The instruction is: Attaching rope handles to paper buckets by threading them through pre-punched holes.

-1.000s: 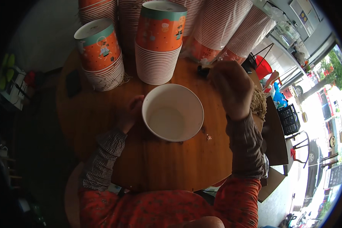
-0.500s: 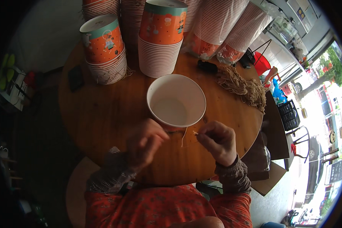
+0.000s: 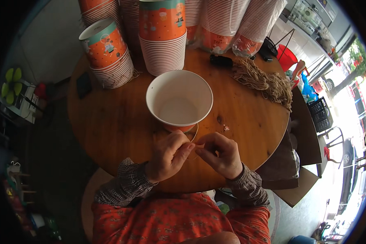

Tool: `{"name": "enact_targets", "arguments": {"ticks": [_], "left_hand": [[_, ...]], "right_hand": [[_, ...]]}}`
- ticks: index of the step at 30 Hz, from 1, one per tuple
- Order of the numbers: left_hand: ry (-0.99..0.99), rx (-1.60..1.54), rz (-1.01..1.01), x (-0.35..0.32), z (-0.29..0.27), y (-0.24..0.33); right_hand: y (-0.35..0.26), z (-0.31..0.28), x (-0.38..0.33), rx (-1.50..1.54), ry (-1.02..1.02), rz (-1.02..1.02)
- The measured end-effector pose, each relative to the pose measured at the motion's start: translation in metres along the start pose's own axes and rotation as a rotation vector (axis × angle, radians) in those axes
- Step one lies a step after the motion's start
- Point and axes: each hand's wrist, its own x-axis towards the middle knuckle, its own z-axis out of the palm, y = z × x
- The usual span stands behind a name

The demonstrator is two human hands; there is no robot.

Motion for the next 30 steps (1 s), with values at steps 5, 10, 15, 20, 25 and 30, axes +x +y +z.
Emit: {"name": "enact_targets", "arguments": {"ticks": [5, 10, 15, 20, 25, 30], "left_hand": [[0.009, 0.083, 0.076, 0.003, 0.013, -0.001], [-0.037, 0.238, 0.124, 0.006, 0.02, -0.003], [0.004, 0.627, 0.2, 0.04, 0.007, 0.012], [-0.233, 0.703, 0.13, 0.05, -0.017, 0.006], [-0.117, 0.605, 0.051, 0.037, -0.036, -0.019], [0.117, 0.33, -0.165, 0.026, -0.041, -0.013]], "right_hand": [[0.029, -0.007, -0.005, 0.027, 0.056, -0.05], [0.05, -0.016, -0.009, 0.151, 0.056, -0.001], [0.062, -0.024, 0.004, 0.555, 0.313, 0.046], [0.068, -0.014, 0.008, 0.574, 0.425, -0.003], [0.072, -0.004, 0.012, 0.562, 0.401, -0.068], [0.074, 0.012, 0.017, 0.366, 0.425, -0.239]]}}
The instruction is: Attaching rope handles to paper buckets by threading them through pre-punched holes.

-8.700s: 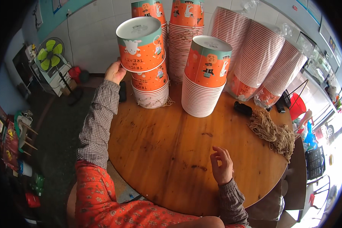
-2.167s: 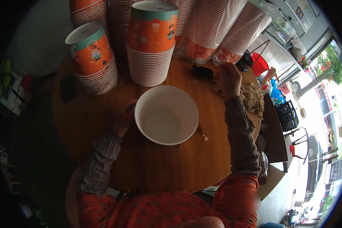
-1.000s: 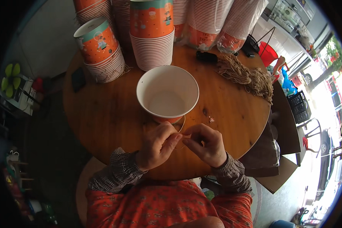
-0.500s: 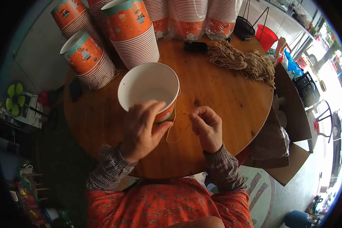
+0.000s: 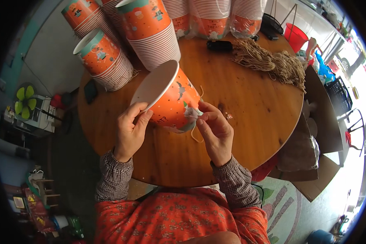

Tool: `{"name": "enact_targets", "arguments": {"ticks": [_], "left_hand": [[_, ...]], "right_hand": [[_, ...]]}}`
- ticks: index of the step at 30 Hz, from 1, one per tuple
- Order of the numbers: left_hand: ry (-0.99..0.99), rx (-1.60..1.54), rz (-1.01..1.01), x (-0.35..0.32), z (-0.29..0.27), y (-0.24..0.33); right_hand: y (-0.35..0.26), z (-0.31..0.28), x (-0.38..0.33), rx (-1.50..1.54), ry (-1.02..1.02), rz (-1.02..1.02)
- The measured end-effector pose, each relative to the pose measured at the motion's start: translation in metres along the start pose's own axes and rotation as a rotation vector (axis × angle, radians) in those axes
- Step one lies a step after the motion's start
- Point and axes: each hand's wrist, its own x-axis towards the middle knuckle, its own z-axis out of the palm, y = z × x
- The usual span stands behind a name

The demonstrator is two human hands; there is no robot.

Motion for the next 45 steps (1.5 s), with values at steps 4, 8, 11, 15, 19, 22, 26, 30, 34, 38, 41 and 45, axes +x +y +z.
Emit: {"name": "enact_targets", "arguments": {"ticks": [4, 8, 11, 15, 19, 22, 26, 30, 34, 38, 41, 45], "left_hand": [[-0.013, -0.099, -0.079, -0.008, -0.009, -0.002], [-0.028, -0.118, -0.1, -0.017, -0.019, -0.006], [-0.075, -0.312, -0.173, -0.022, -0.024, -0.003], [-0.057, -0.182, -0.067, -0.018, -0.032, -0.004], [-0.031, -0.177, -0.1, -0.021, -0.034, -0.003], [-0.045, -0.215, -0.152, -0.028, -0.037, 0.0], [-0.008, -0.193, -0.059, -0.028, -0.03, 0.003], [-0.007, -0.141, -0.009, -0.031, -0.025, 0.003], [-0.004, -0.13, 0.019, -0.032, -0.024, 0.008], [-0.025, -0.124, 0.01, -0.033, -0.022, 0.008], [-0.035, -0.155, 0.03, -0.032, -0.019, 0.006], [-0.016, -0.136, 0.082, -0.027, -0.018, 0.011]], "right_hand": [[-0.005, 0.013, -0.003, -0.122, -0.056, -0.034], [-0.01, 0.022, -0.005, -0.189, -0.095, -0.091], [-0.013, 0.028, -0.008, -0.372, -0.191, -0.202], [-0.014, 0.039, -0.021, -0.453, -0.28, -0.27], [-0.014, 0.04, -0.016, -0.419, -0.272, -0.201], [-0.027, 0.057, 0.0, -0.355, -0.192, -0.265], [-0.029, 0.073, 0.007, -0.388, -0.196, -0.289], [-0.024, 0.079, 0.006, -0.411, -0.154, -0.295], [-0.027, 0.08, 0.007, -0.472, -0.156, -0.359], [-0.028, 0.08, 0.008, -0.503, -0.156, -0.367], [-0.028, 0.077, 0.007, -0.512, -0.163, -0.365], [-0.03, 0.075, 0.004, -0.437, -0.165, -0.289]]}}
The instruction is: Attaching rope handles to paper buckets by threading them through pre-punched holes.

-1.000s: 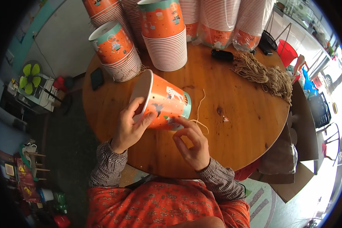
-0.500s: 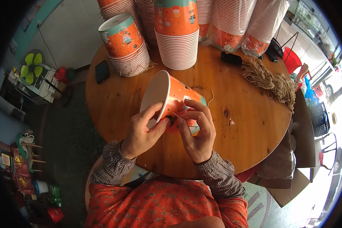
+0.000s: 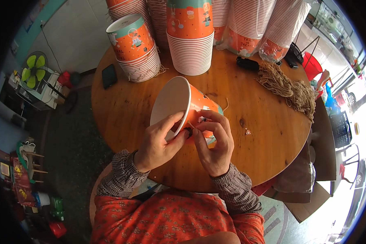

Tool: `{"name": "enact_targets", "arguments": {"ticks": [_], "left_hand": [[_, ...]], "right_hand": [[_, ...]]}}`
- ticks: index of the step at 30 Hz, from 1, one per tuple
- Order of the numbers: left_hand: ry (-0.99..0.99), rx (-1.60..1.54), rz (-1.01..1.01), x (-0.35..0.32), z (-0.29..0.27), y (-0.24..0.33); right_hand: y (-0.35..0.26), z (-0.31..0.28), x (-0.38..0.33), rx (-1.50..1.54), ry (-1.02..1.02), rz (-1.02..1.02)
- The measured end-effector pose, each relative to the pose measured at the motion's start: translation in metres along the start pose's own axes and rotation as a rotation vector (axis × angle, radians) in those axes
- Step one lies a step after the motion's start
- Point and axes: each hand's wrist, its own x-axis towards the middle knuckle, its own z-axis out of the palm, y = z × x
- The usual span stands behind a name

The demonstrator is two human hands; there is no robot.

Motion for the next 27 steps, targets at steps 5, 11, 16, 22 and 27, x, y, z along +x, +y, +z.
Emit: {"name": "enact_targets", "arguments": {"ticks": [5, 11, 16, 22, 27], "left_hand": [[-0.024, -0.018, -0.032, 0.0, 0.003, 0.003], [-0.112, -0.096, -0.062, 0.002, 0.0, 0.01], [-0.127, -0.132, -0.18, 0.014, 0.004, 0.008], [-0.061, -0.073, -0.022, 0.032, 0.018, -0.003], [-0.028, 0.274, 0.213, 0.071, 0.038, -0.021]], "right_hand": [[0.002, -0.004, 0.0, -0.071, 0.008, -0.042], [0.001, -0.01, 0.002, -0.075, 0.029, -0.046], [0.006, -0.013, 0.0, -0.097, 0.053, -0.055], [0.014, -0.017, 0.008, -0.133, 0.064, -0.088], [0.055, -0.019, 0.041, 0.033, 0.069, 0.024]]}}
